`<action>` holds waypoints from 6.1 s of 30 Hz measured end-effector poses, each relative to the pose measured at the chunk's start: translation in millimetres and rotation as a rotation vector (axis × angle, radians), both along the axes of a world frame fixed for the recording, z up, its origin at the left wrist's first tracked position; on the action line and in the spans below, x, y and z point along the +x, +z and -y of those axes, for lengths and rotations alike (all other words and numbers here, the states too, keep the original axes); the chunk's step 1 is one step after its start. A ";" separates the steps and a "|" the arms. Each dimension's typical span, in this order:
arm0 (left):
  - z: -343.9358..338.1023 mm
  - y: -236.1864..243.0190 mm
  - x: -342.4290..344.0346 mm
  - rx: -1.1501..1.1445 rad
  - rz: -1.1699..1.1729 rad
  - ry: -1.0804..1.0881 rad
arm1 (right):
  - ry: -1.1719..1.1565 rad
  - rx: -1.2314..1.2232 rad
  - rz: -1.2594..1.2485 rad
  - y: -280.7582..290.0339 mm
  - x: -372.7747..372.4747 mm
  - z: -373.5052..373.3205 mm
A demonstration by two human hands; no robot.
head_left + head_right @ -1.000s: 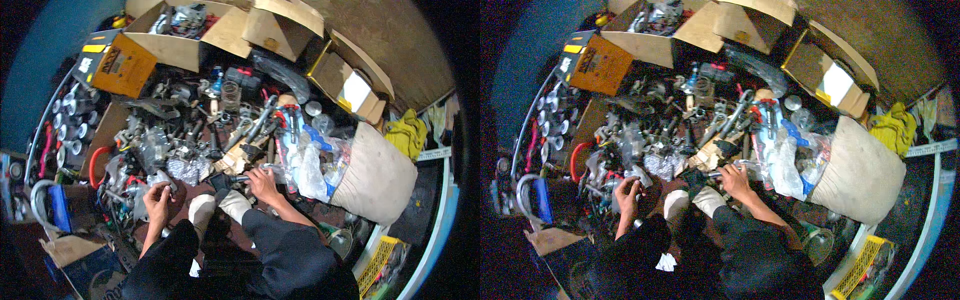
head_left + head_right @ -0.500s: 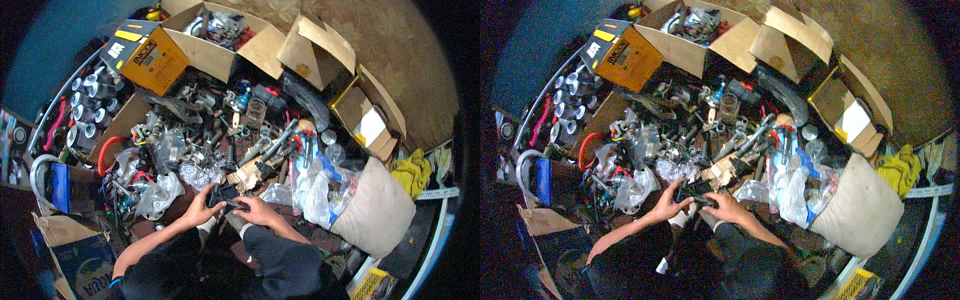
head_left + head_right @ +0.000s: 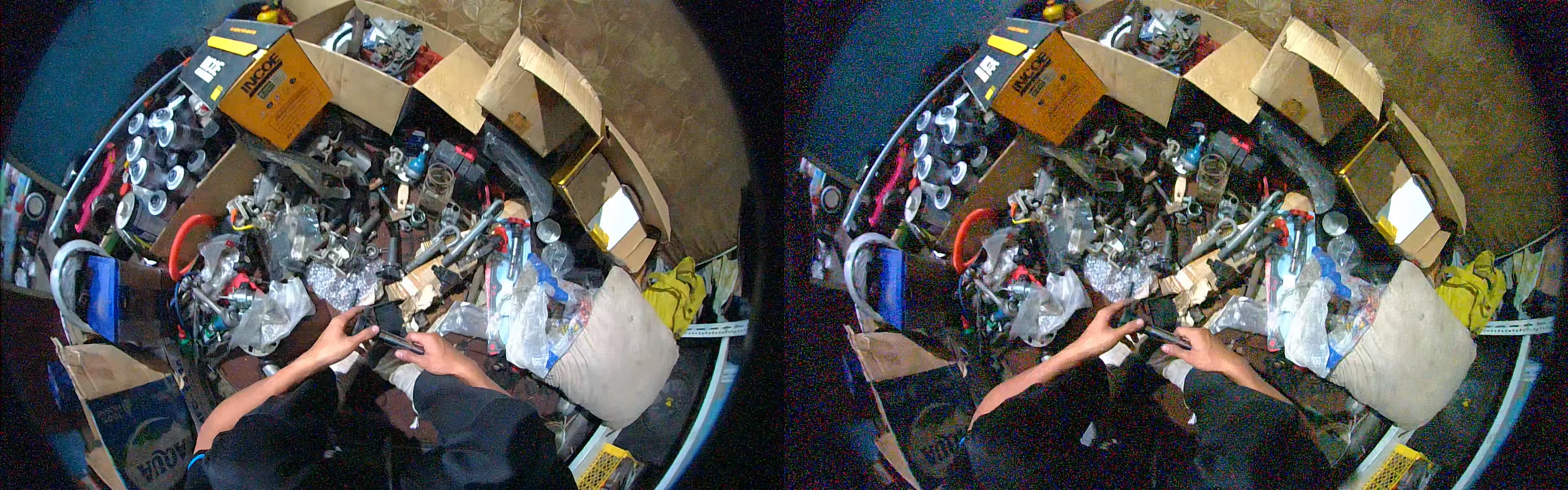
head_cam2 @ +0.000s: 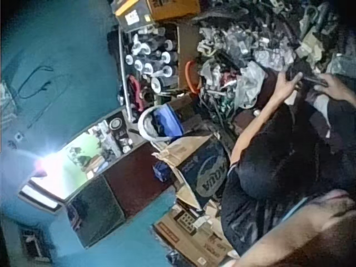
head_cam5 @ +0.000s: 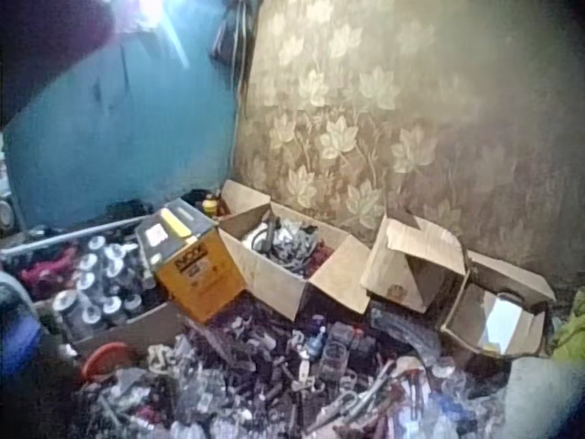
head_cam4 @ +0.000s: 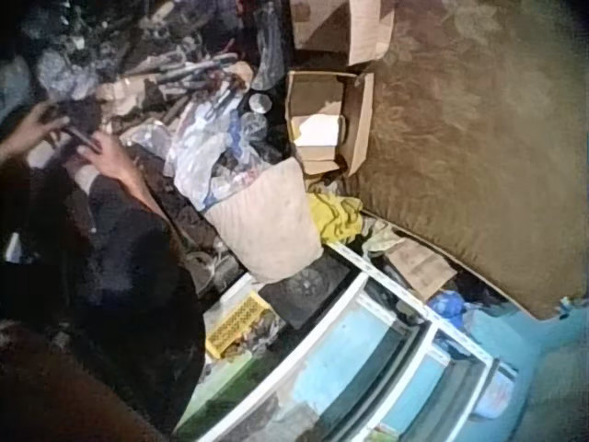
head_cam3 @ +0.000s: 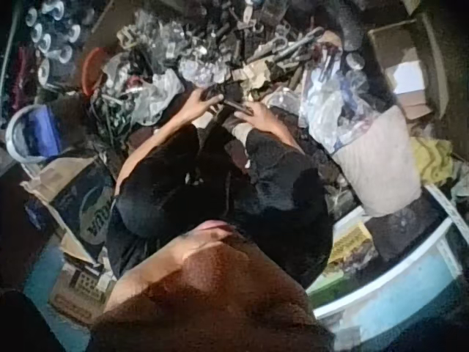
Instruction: The person sits on the floor in a cluttered room and manipulates a bundle of wires, stripping insulation and twisting strands. They then pick up a power drill and a small black object, inspecting them briefly before placing them back down.
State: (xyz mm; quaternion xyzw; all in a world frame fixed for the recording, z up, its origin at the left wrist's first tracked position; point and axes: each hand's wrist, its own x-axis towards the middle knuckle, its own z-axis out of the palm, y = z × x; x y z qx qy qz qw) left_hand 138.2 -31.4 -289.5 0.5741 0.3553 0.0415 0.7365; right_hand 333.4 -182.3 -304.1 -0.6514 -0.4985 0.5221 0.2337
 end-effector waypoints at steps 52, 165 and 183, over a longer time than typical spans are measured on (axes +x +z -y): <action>-1.3 -3.5 12.1 0.165 0.011 0.103 | -0.032 0.079 -0.052 11.5 -0.6 -2.5; -18.5 38.7 -15.4 -0.044 0.079 0.582 | -0.518 0.838 1.034 224.6 233.9 -208.5; -14.1 41.9 -10.0 0.022 0.040 0.567 | -0.422 1.037 1.425 195.4 234.4 -211.3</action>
